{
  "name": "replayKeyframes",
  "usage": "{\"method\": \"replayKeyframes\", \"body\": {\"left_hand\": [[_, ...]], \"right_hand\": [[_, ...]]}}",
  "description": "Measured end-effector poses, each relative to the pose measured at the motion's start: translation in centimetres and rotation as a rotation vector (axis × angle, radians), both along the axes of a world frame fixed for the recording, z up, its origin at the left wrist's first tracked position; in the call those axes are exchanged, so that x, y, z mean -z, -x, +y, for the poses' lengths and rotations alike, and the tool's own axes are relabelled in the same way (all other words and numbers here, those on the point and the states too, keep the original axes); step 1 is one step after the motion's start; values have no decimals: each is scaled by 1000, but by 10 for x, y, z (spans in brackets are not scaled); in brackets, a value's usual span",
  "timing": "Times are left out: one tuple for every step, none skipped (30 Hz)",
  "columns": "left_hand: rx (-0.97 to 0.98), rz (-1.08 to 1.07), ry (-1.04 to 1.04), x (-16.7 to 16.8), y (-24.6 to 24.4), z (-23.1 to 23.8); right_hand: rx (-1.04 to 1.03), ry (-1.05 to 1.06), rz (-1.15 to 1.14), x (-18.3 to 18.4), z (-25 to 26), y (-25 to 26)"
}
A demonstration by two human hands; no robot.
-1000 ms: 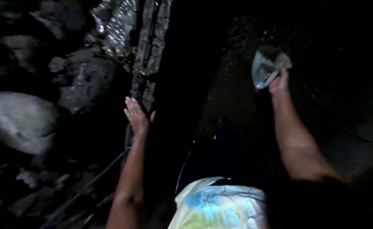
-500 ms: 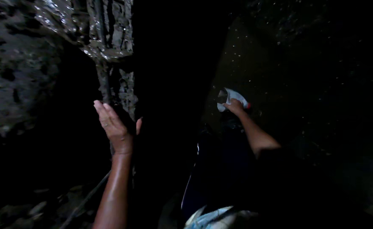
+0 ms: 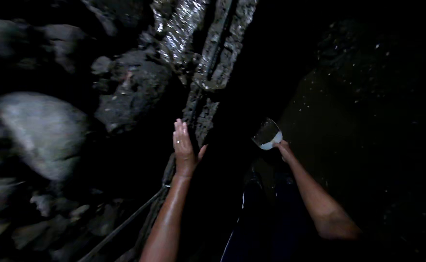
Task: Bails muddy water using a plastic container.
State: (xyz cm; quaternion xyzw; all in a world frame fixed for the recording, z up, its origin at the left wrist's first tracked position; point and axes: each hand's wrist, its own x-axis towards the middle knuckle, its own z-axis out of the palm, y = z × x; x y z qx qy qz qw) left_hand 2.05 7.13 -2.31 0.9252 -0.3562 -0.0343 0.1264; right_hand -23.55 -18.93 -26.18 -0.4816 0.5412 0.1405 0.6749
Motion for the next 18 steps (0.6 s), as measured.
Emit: {"method": "replayKeyframes", "body": {"left_hand": [[-20, 14, -5, 0, 1, -2], [-37, 23, -9, 0, 1, -4], [-54, 35, -10, -1, 3, -6], [-70, 37, -12, -2, 5, -9], [-86, 33, -17, -4, 7, -11], [-105, 34, -17, -6, 9, -13], [-127, 46, -16, -9, 12, -15], [-144, 60, -20, -11, 15, -16], [-157, 77, -22, -14, 18, -18], [-168, 95, -23, -16, 21, -18], [-178, 115, -31, -20, 26, -19], [-180, 144, -40, -24, 31, -22], [-164, 165, -45, -28, 36, -25], [-121, 160, -41, -28, 42, -28], [-59, 130, -31, -25, 48, -32], [1, 108, -29, -21, 51, -38], [51, 96, -44, -17, 54, -43], [89, 83, -53, -14, 54, -50]], "right_hand": [[1, 18, -28, -23, -3, 1], [-1, 39, -64, -50, -6, 0], [-10, 66, -105, -78, -9, -1], [-22, 88, -150, -109, -12, -4], [-40, 110, -197, -141, -16, -8], [-62, 136, -245, -172, -18, -13], [-89, 161, -292, -200, -21, -17], [-112, 188, -331, -225, -22, -23], [-137, 215, -357, -246, -24, -29], [-163, 232, -364, -265, -25, -35], [-183, 246, -361, -282, -25, -43], [-195, 257, -355, -298, -25, -52], [-209, 265, -351, -311, -26, -61], [-230, 278, -351, -319, -26, -71], [-256, 296, -345, -324, -26, -80], [-286, 319, -331, -329, -28, -91], [-322, 349, -312, -334, -29, -101], [-353, 381, -293, -340, -29, -112]]}}
